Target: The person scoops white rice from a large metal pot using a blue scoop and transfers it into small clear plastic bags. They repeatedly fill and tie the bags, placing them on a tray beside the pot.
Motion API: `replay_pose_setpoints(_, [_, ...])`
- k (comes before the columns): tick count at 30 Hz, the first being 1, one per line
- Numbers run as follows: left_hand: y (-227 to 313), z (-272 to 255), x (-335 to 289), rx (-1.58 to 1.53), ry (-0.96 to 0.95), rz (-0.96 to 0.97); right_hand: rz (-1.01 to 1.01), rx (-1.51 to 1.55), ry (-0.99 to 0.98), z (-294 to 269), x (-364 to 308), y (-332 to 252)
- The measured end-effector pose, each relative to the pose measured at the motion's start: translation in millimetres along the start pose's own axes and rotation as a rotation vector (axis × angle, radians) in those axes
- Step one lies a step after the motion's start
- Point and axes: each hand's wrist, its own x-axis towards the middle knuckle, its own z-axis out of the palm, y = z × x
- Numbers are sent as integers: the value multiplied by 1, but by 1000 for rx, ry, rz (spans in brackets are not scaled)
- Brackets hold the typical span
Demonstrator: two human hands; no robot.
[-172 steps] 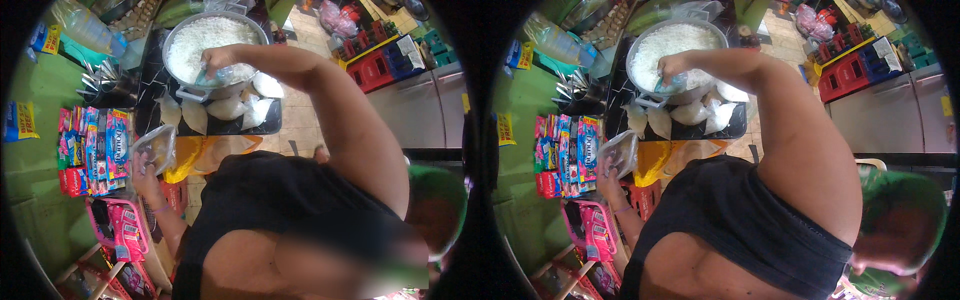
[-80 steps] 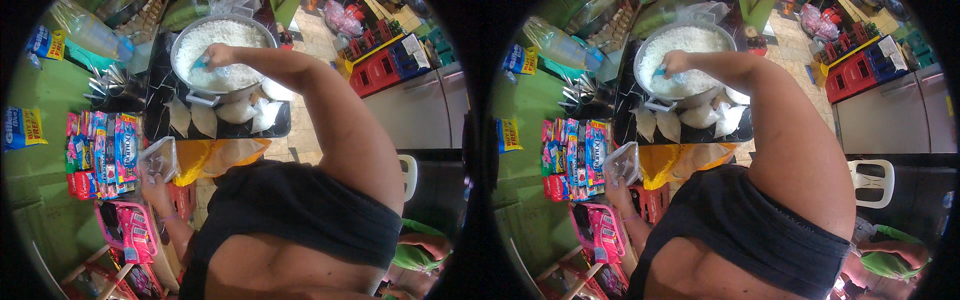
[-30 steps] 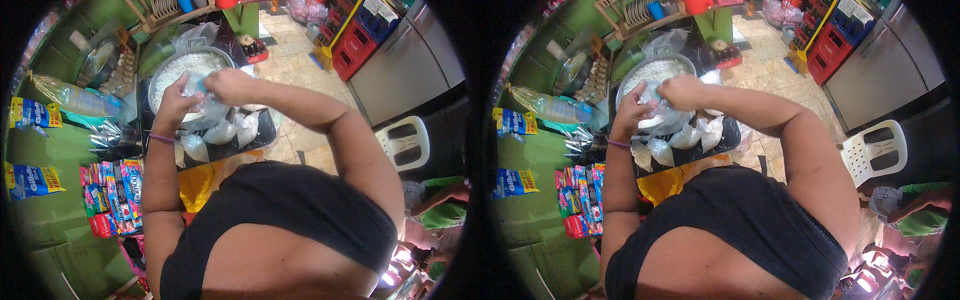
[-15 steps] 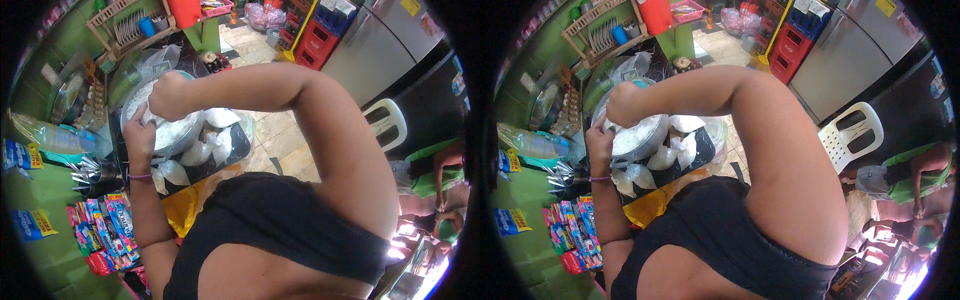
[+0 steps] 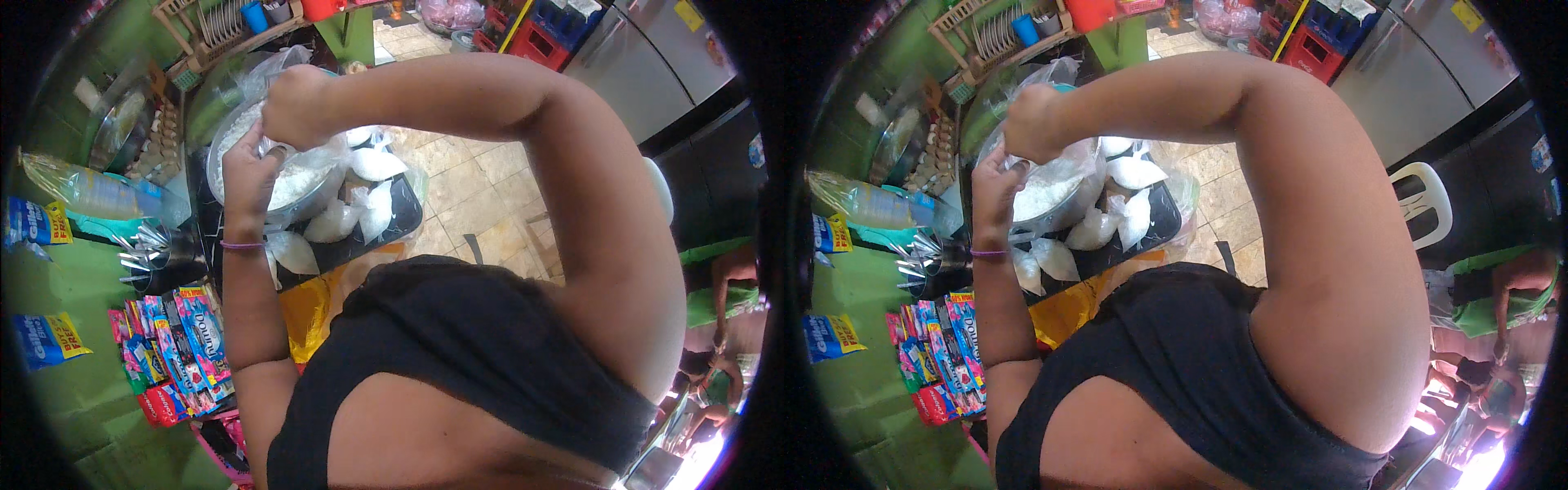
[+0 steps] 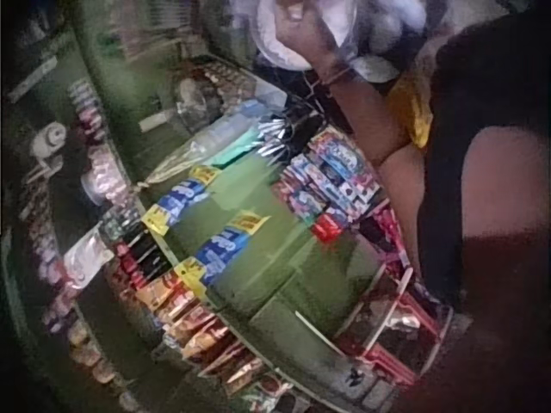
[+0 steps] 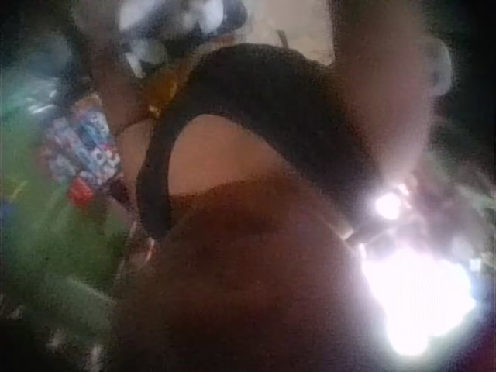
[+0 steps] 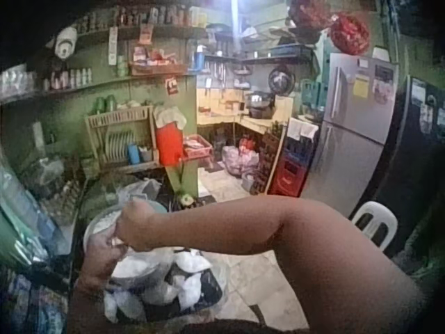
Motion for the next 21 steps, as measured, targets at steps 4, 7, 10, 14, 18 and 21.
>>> replay_pose_setpoints(4, [8, -4, 3, -174, -4, -119, 138, 160, 94, -11, -1, 7])
replay_pose_setpoints(7, [11, -10, 10, -455, 48, -46, 293, 331, 83, -25, -4, 31])
replay_pose_setpoints(10, [23, -13, 18, -509, -37, -56, 258, 785, 305, 3, -15, 70])
replay_pose_setpoints(14, [14, -28, 25, -565, -38, -78, -307, 491, 871, 88, 11, 147])
replay_pose_setpoints(18, [6, -43, 20, -524, 6, -117, 79, 863, 920, 107, -27, 139])
replay_pose_setpoints(21, [5, -56, 3, -560, 37, -160, 356, 1494, 750, 118, -32, 122])
